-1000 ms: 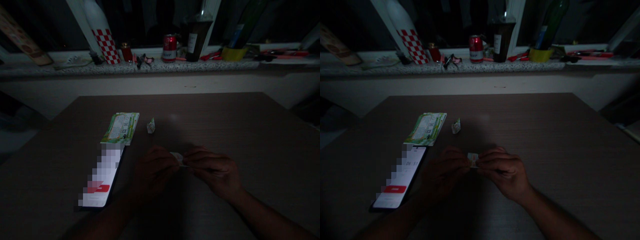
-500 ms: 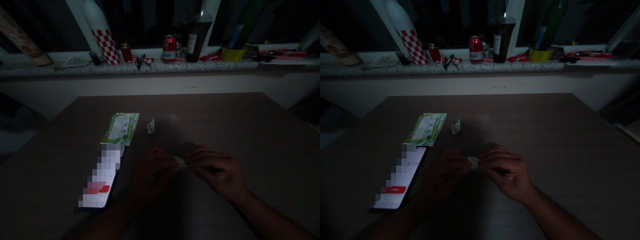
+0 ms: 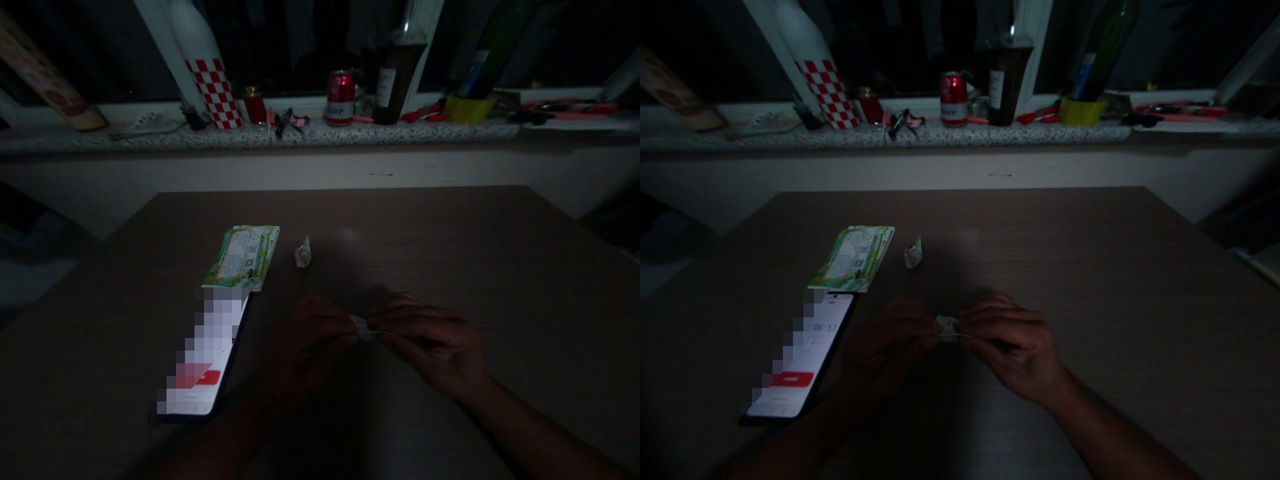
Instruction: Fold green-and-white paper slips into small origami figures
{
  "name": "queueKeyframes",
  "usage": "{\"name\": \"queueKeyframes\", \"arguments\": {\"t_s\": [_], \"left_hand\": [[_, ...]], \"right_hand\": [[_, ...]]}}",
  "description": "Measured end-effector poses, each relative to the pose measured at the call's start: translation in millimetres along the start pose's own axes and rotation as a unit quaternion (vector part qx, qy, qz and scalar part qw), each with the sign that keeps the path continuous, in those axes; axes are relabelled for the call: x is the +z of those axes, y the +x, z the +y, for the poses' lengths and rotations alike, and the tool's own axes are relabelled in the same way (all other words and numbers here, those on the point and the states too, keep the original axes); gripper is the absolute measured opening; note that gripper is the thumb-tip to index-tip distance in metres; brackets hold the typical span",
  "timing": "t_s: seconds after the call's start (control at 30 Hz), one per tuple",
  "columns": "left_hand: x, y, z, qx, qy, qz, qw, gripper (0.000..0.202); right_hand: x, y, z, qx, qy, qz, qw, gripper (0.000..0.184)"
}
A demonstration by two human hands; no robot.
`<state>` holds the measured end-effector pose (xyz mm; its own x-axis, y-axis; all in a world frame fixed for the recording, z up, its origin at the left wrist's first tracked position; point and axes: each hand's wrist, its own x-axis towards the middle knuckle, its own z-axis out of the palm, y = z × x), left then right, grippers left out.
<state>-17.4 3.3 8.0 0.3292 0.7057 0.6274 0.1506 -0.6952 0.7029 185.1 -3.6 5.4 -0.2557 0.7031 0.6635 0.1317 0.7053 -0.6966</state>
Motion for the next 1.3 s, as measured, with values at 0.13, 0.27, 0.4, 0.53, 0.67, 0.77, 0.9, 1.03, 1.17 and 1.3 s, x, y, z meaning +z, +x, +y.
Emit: {"name": "queueKeyframes", "arguments": {"t_s": [0.13,0.27,0.4,0.53,0.67,0.77,0.9,1.03,1.17,1.3], "left_hand": [[-1.5,1,0,-0.008,0.002,0.009,1.0,0.009],[-2.6,0,1,-0.015,-0.003,0.004,1.0,0.011],[-1.7,1,2,-0.014,0.003,0.001,1.0,0.01],[-0.7,1,0,-0.015,-0.002,0.007,1.0,0.01],[-1.4,0,-1,-0.024,0.006,-0.008,1.0,0.013],[-2.8,0,1,-0.03,0.059,-0.018,0.998,0.019],[-4.1,4,6,-0.003,0.138,-0.026,0.99,0.024],[-2.8,9,8,0.067,0.193,-0.064,0.977,0.014],[-1.6,13,8,0.107,0.253,-0.1,0.956,0.007],[-3.0,16,10,0.141,0.276,-0.111,0.944,0.007]], "right_hand": [[-1,1,-3,-0.002,-0.021,0.014,1.0,0.028],[-2,1,-7,-0.01,-0.015,0.022,1.0,0.028],[-2,0,-8,-0.013,-0.021,0.021,0.999,0.028],[-3,-1,-8,-0.013,-0.033,0.011,0.999,0.026],[-4,0,-9,-0.033,-0.06,0.001,0.998,0.027],[-5,1,-7,-0.05,-0.097,-0.004,0.994,0.027],[-5,1,-4,-0.08,-0.131,-0.036,0.987,0.028],[-5,-1,-1,-0.104,-0.176,-0.056,0.977,0.032],[-3,-2,-3,-0.102,-0.197,-0.089,0.971,0.033],[-1,-1,-3,-0.123,-0.214,-0.087,0.965,0.028]]}}
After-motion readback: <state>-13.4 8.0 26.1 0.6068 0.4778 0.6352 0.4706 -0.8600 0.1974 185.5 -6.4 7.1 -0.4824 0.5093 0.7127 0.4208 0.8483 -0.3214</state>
